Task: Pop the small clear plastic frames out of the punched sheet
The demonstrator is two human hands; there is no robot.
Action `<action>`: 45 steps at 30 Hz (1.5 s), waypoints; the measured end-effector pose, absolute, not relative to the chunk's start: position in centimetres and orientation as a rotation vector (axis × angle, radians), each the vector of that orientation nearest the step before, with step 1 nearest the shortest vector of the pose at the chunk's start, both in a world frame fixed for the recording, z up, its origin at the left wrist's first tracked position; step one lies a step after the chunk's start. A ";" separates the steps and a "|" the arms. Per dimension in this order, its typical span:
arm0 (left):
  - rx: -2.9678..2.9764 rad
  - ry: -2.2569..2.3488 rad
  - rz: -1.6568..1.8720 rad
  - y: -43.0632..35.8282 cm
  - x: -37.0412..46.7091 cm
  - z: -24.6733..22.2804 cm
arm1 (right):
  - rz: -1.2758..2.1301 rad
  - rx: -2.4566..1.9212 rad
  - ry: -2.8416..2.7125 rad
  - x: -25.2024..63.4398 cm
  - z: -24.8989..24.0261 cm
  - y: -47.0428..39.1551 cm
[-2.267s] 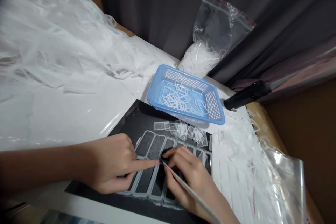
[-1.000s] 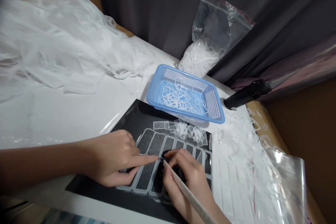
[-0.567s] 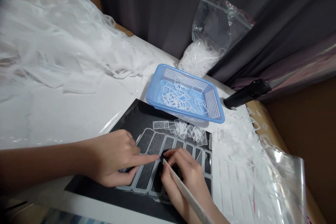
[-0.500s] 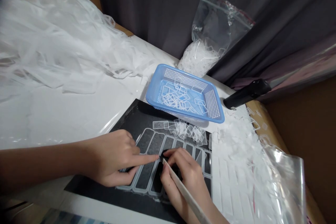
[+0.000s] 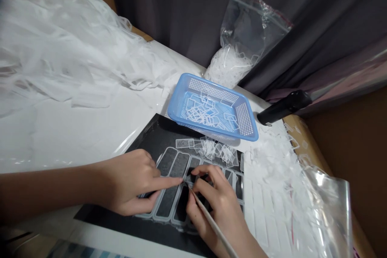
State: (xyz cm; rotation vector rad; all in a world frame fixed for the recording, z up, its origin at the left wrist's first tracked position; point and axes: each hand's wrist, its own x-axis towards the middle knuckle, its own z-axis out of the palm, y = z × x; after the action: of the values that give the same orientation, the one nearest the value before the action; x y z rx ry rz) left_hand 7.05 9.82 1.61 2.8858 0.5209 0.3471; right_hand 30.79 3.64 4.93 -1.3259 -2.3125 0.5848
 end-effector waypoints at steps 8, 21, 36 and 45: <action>2.871 0.496 0.327 9.9 7.1 1.8 | 0.535 -1.274 -2.537 32.6 6.5 4.7; 2.903 0.450 0.335 9.7 7.1 1.4 | 0.529 -1.105 -2.518 32.3 6.1 5.1; 2.876 0.428 0.386 9.6 6.9 1.1 | 0.410 -1.076 -2.475 31.5 4.9 5.1; 2.860 0.436 0.377 9.7 7.1 1.0 | 0.492 -1.076 -2.403 30.4 4.2 4.4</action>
State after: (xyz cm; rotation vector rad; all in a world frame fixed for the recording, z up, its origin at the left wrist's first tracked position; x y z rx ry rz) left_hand 7.07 9.69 1.02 2.8603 0.4364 0.3768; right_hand 30.43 4.43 4.18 -1.0764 -2.4027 0.4919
